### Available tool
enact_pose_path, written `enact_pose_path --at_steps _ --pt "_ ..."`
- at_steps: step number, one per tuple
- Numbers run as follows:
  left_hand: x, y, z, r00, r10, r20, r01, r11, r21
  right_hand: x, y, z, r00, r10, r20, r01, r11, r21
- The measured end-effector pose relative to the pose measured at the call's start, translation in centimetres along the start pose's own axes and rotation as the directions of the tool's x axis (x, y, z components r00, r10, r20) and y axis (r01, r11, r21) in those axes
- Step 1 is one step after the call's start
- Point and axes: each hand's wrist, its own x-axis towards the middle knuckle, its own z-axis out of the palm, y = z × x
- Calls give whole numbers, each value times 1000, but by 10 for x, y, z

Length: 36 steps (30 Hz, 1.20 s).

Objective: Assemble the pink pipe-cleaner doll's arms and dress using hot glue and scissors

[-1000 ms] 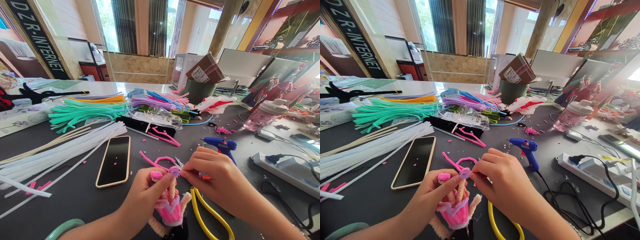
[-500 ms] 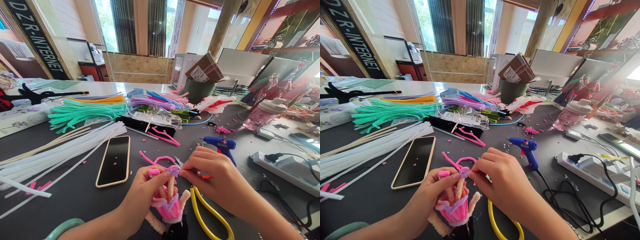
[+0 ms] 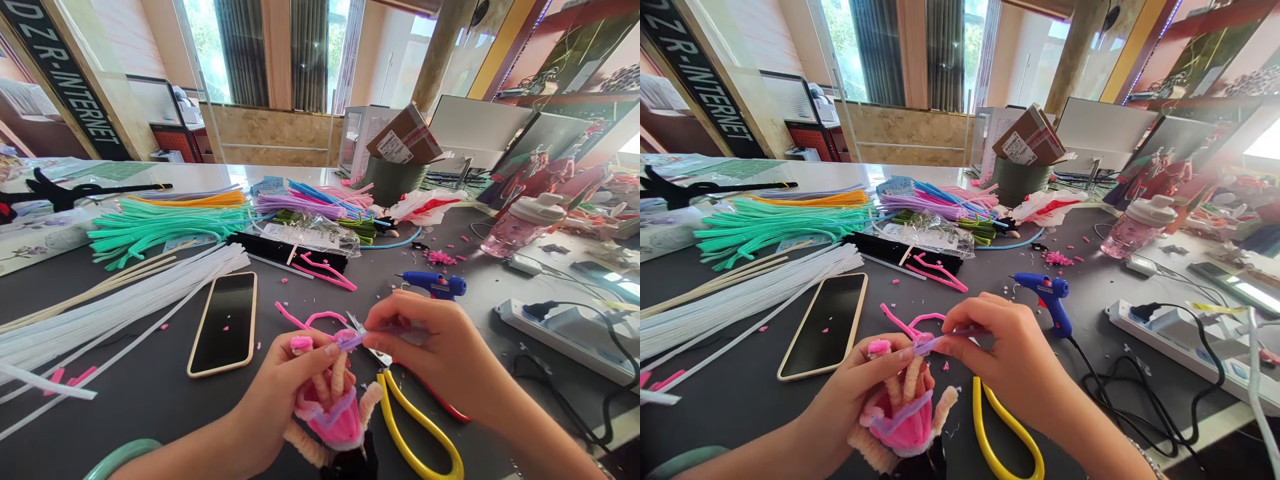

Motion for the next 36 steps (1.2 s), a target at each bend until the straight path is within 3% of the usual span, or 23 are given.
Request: enact_pose_path --at_steps 10,17,23,26,36 --pt "-4 4 1 992 -120 -25 118 989 -89 -1 3 6 978 183 104 -209 901 381" --pt "-5 -1 -2 991 -94 92 104 989 -109 1 10 11 965 198 171 -260 789 556" --pt "-4 -3 -9 979 -106 172 131 981 -141 3 10 15 943 221 250 -333 578 745" --pt "-3 -1 -9 972 -105 212 136 981 -135 4 12 17 938 208 277 -346 505 791" --pt "-5 5 -2 964 -97 248 114 992 -56 3 14 21 937 175 304 -350 460 816"
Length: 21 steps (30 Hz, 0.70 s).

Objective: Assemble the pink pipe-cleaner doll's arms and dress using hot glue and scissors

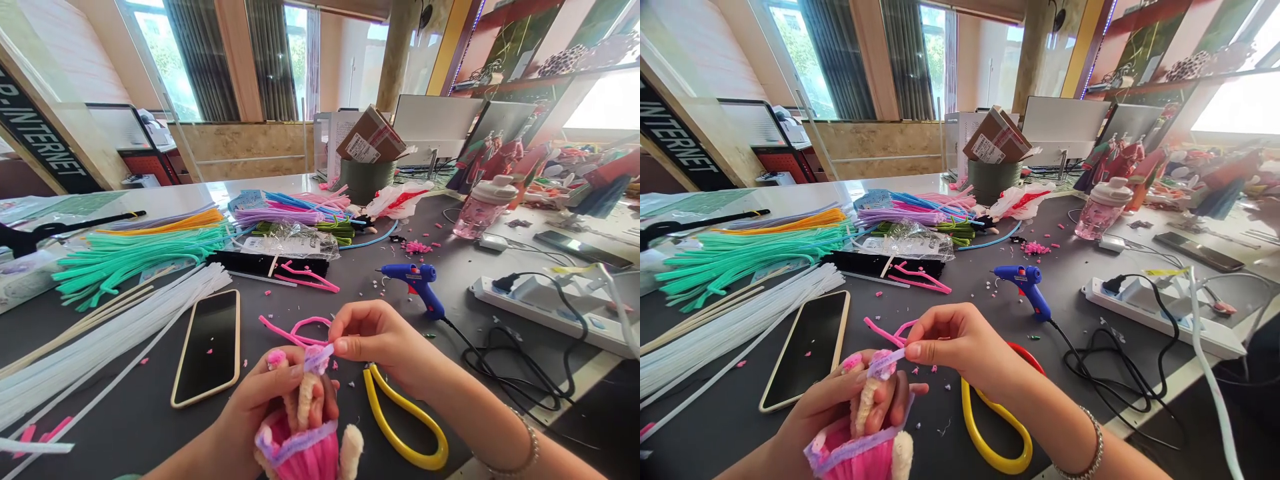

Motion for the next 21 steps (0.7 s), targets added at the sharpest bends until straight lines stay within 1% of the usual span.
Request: enact_pose_path --at_steps 5,12,18,21 --pt "0 -1 -2 998 7 56 -8 1000 20 -2 0 1 1000 14 4 -14 1000 9" --pt "2 0 -4 999 -5 45 3 999 35 -1 1 2 1000 22 1 -22 1000 -1" --pt "1 -2 -6 998 -3 66 3 1000 -3 1 3 1 1000 18 2 -18 999 -43" --pt "1 -3 -7 999 -16 39 16 1000 -9 -2 0 -1 1000 -5 -19 4 997 -78"
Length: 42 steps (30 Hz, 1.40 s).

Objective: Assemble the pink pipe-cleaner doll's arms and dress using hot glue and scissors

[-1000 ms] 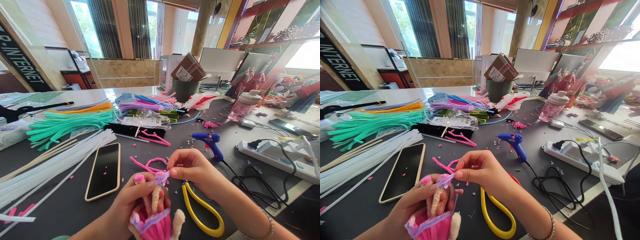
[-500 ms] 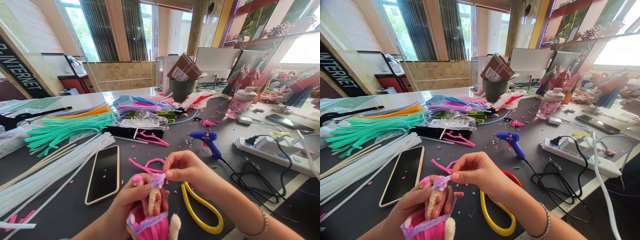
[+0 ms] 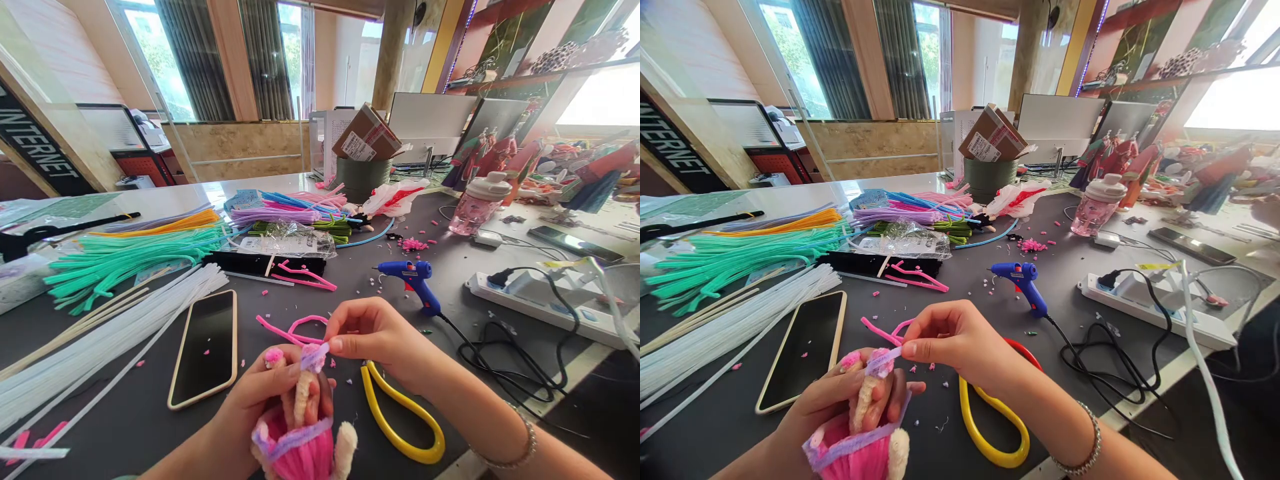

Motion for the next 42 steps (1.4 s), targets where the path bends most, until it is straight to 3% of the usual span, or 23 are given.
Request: enact_pose_path --at_steps 3,5,8,10,12,15,17,21,25,28,33,36,39,42 --pt "2 0 -1 997 -15 -71 15 1000 -4 -4 -6 -4 992 -99 -76 83 979 -186" --pt "3 0 -1 995 -18 -102 17 1000 -6 -8 -10 -6 961 -236 -142 152 884 -441" --pt "5 2 -1 994 -22 -109 24 1000 12 -16 -9 -11 849 -479 -225 155 632 -760" --pt "5 4 -1 993 -14 -119 16 1000 15 -25 -3 -15 747 -620 -239 80 441 -894" --pt "6 6 -2 992 5 -126 -3 1000 17 -38 8 -20 700 -684 -206 -28 262 -965" --pt "7 9 -3 988 22 -152 -17 999 37 -61 30 -27 816 -540 -205 -185 91 -978" --pt "8 10 -3 985 28 -170 -20 999 49 -73 46 -30 873 -455 -173 -218 -48 -975" --pt "9 11 -4 981 41 -188 -34 999 39 -80 69 -28 885 -429 -178 -258 -135 -957" --pt "8 11 -4 982 34 -184 -33 999 9 -74 74 -27 898 -368 -241 -329 -198 -924" --pt "8 12 -5 982 36 -187 -35 999 10 -71 69 -31 928 -285 -239 -301 -198 -933" --pt "8 13 -4 983 47 -176 -52 998 -22 -72 56 -36 886 -163 -434 -431 53 -901" --pt "8 14 -2 977 52 -205 -63 997 -47 -74 50 -38 845 -162 -509 -494 128 -860" --pt "8 18 -1 968 23 -249 -47 995 -92 -78 47 -39 825 -187 -534 -488 241 -839" --pt "11 21 1 971 -4 -240 -25 993 -118 -81 47 -38 823 -221 -523 -396 437 -808"
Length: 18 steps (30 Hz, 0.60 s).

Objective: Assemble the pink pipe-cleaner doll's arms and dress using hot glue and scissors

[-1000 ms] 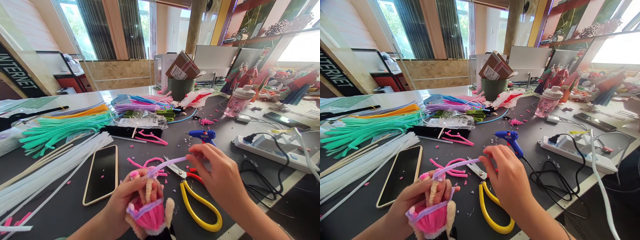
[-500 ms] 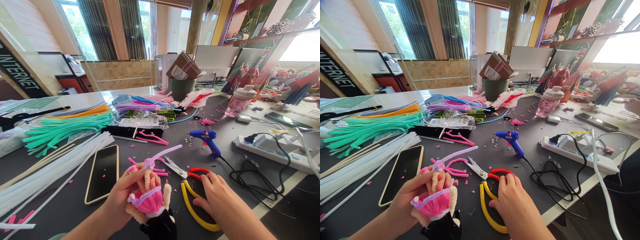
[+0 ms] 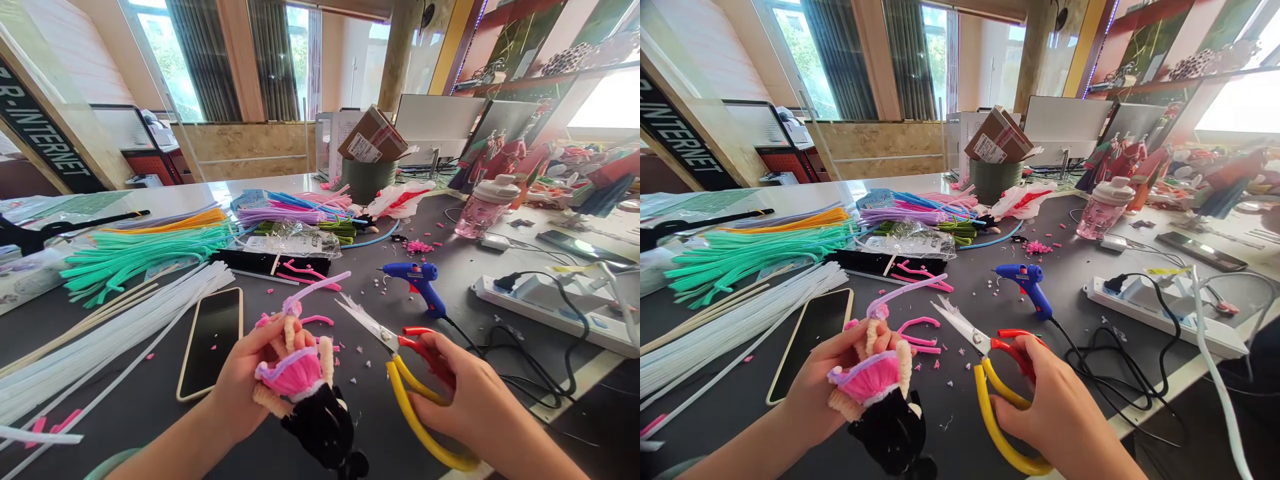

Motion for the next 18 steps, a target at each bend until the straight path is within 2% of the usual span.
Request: enact_pose_path --at_steps 2,4,7,11,15,18 --pt "1 0 1 1000 -2 -9 2 1000 -6 -2 0 1 999 -8 39 3 989 145" --pt "1 0 1 1000 -2 -20 2 1000 -2 -3 -2 2 991 -4 135 -26 976 218" --pt "1 -2 0 999 -9 -46 8 1000 -12 -4 -8 2 966 -33 256 -35 966 257" --pt "-1 -3 -1 997 -36 -65 35 999 -28 0 -20 -2 942 -122 314 32 960 277" --pt "-3 -5 1 999 -22 -45 21 1000 -23 5 -34 -6 924 -93 372 -27 952 304" --pt "-3 -7 3 996 -21 -91 18 999 -33 7 -42 -8 907 -94 411 -51 943 330"
